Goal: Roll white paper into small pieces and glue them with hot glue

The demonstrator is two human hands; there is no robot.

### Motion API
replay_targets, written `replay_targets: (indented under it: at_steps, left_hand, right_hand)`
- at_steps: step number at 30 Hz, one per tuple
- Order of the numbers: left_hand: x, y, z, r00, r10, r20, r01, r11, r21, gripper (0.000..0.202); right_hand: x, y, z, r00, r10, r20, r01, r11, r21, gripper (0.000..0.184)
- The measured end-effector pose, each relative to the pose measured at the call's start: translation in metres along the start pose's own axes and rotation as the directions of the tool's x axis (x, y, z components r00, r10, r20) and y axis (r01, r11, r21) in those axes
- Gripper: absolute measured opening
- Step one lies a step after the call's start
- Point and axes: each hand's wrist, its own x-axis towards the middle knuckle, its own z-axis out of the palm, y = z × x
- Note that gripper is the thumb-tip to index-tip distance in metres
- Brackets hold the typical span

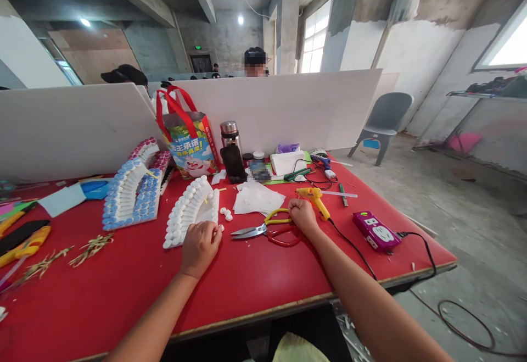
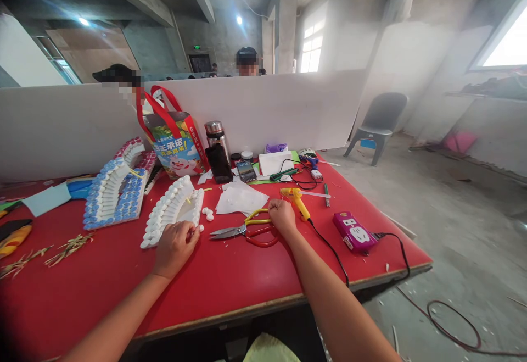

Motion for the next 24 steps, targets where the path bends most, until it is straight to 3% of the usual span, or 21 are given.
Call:
replay_targets:
  at_steps: [6, 13, 19, 24]
  left_hand:
    - [-0.0017, -0.0027, 0.0049, 0.999, 0.013, -0.034, -0.014, 1.0, -0.028, 0.008]
    - [0.0005, -0.0013, 0.0028, 0.995, 0.03, -0.097, -0.032, 0.999, -0.021, 0.009]
    - [-0.0022, -0.001, 0.0037, 0.99, 0.08, -0.113, -0.075, 0.996, 0.05, 0.032]
    - [-0.0068, -0.003, 0.0097, 0.985, 0.111, -0.132, -0.106, 0.993, 0.049, 0.039]
  right_hand:
    - [0.0005, 0.0022, 0.0005, 1.0, -0.003, 0.005, 0.003, 1.0, 0.0, 0.017]
    - [-0.0003, 0.0008, -0.0009, 1.0, -0.002, 0.009, 0.002, 1.0, -0.008, 0.018]
    - [0.0001, 0.002, 0.0004, 1.0, 0.003, 0.011, -0.003, 1.0, -0.017, 0.018]
    - [-0.0011, 0.0004, 0.0005, 1.0, 0.005, 0.015, -0.004, 1.0, -0.016, 0.018]
